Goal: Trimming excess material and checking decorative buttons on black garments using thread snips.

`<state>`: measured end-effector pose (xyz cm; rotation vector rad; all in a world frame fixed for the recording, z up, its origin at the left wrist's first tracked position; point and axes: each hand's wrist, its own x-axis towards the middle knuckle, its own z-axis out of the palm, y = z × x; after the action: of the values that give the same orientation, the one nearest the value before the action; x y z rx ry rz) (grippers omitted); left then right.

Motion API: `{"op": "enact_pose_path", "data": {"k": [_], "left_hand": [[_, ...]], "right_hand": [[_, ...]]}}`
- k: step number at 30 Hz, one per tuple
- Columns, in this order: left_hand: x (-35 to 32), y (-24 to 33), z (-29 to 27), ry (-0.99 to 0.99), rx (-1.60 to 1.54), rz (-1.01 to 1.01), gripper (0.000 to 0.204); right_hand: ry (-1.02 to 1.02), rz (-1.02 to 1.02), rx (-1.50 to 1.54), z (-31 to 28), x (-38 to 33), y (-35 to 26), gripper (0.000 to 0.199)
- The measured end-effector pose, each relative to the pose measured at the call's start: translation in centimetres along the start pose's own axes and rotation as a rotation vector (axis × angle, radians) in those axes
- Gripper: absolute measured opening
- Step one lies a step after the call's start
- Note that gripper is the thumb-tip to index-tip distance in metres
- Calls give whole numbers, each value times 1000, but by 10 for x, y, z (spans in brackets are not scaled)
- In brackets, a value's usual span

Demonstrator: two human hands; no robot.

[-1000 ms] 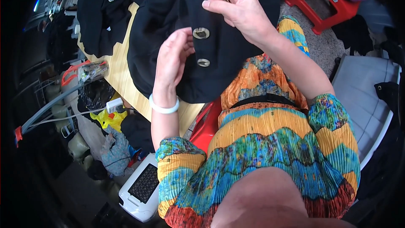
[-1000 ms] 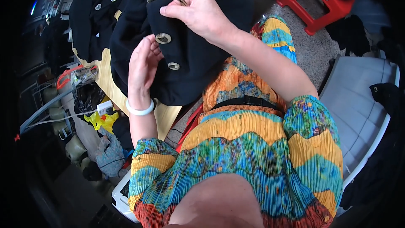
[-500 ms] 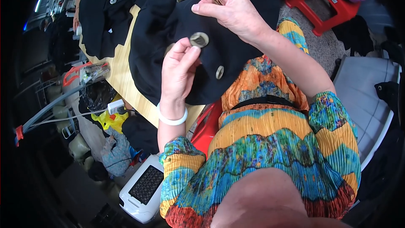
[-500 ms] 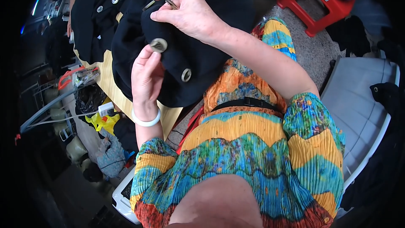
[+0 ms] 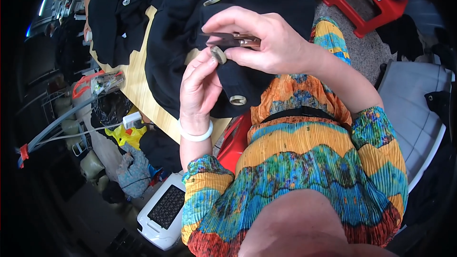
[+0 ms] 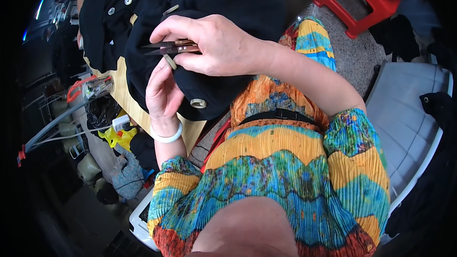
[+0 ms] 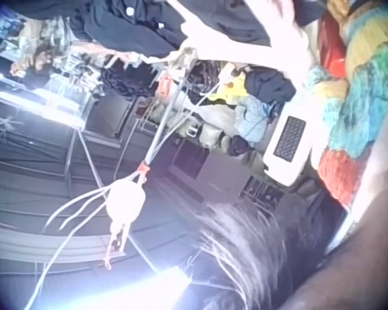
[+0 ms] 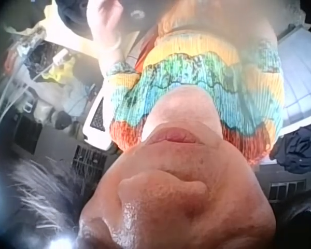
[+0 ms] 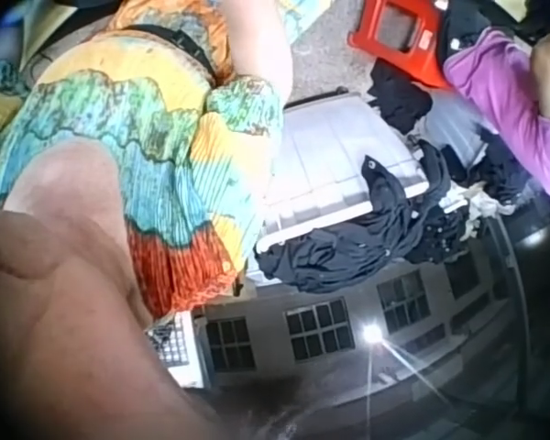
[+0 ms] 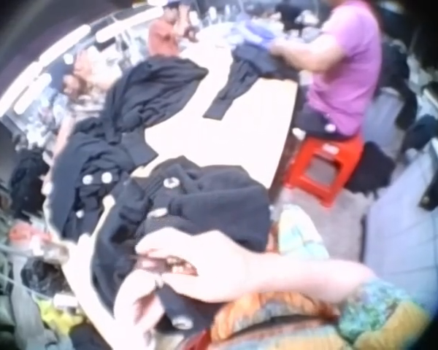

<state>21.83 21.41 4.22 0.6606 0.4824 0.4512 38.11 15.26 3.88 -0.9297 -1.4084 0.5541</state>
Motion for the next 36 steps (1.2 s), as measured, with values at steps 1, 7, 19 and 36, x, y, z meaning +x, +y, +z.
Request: {"op": "enact_pose_path", "data": {"k": [1, 7, 19, 36], "left_hand": [[0, 2, 1, 38, 12, -1, 24], [-3, 0, -7, 34, 111, 51, 23], [-6, -5, 9, 143, 572, 273, 26], [5, -2, 14, 100, -74, -43, 14]], "right_hand": [[0, 0, 2, -1, 0, 0, 30], [153, 106, 102, -4, -1, 2, 19], [65, 197, 34, -9, -14, -6, 33], [248, 236, 168, -15, -15, -2, 23]]}}
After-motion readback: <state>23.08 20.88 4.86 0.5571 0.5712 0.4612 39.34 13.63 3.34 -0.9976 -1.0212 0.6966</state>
